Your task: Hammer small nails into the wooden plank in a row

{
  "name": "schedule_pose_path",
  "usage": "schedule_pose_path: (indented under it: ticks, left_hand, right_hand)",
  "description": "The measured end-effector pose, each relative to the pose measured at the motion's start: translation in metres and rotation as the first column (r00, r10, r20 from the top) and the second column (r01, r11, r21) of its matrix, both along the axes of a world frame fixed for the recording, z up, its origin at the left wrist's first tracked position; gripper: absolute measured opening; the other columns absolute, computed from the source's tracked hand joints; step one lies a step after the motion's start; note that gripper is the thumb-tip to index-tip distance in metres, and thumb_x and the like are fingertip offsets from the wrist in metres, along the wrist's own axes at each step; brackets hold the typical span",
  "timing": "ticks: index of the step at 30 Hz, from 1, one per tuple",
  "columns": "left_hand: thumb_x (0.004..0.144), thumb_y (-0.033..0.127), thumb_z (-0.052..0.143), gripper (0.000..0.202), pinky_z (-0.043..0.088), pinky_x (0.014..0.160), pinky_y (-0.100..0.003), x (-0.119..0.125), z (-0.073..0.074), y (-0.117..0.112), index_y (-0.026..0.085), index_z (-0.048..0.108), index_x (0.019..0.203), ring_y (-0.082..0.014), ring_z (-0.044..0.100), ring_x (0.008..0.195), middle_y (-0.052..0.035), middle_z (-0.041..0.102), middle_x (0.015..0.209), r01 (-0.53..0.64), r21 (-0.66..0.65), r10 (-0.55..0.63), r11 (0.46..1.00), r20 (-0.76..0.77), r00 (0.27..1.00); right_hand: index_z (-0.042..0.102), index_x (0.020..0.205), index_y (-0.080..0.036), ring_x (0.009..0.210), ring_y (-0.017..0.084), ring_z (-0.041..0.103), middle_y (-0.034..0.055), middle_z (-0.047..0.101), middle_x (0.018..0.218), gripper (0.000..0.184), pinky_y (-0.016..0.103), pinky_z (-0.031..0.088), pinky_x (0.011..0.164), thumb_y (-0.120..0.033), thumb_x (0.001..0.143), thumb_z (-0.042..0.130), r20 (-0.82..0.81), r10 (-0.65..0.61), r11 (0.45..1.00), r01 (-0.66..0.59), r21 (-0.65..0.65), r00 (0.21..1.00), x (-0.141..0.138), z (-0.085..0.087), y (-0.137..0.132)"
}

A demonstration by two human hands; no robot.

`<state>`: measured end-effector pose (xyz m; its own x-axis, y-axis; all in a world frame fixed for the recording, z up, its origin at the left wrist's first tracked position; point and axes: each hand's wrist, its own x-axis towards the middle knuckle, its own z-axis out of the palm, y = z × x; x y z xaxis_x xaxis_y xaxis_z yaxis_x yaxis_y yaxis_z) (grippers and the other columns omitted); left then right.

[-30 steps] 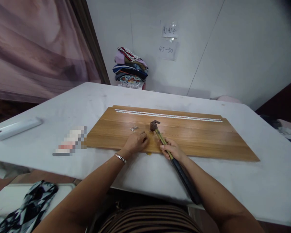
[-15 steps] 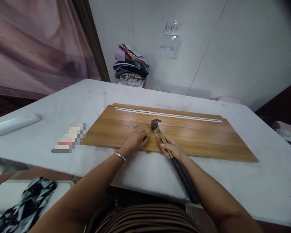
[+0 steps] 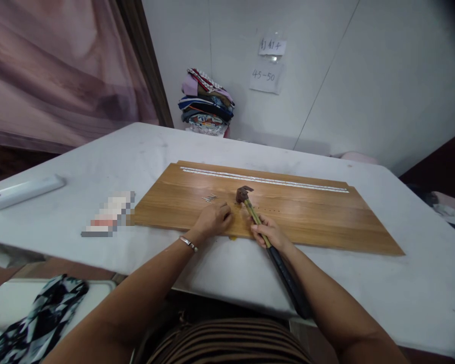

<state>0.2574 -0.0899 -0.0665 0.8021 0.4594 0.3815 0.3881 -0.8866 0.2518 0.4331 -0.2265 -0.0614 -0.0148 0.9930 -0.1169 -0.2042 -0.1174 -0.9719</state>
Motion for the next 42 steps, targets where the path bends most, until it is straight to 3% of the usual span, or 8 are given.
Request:
schedule_pose_path:
  ticks: [42]
  left_hand:
    - [0.085, 0.024, 0.043, 0.023, 0.039, 0.066, -0.029, 0.0003, 0.0037, -0.0023, 0.018, 0.054, 0.066, -0.0154, 0.051, 0.070, -0.0050, 0.055, 0.070, -0.029, 0.001, 0.029, 1.000, -0.042, 0.999]
  right_hand:
    - [0.048, 0.097, -0.017, 0.026, 0.006, 0.031, -0.0118, 0.045, 0.038, 0.036, 0.017, 0.025, 0.030, -0.037, 0.070, 0.061, 0.027, -0.012, 0.999, 0.013, -0.041, 1.000, -0.0010, 0.0023, -0.0010]
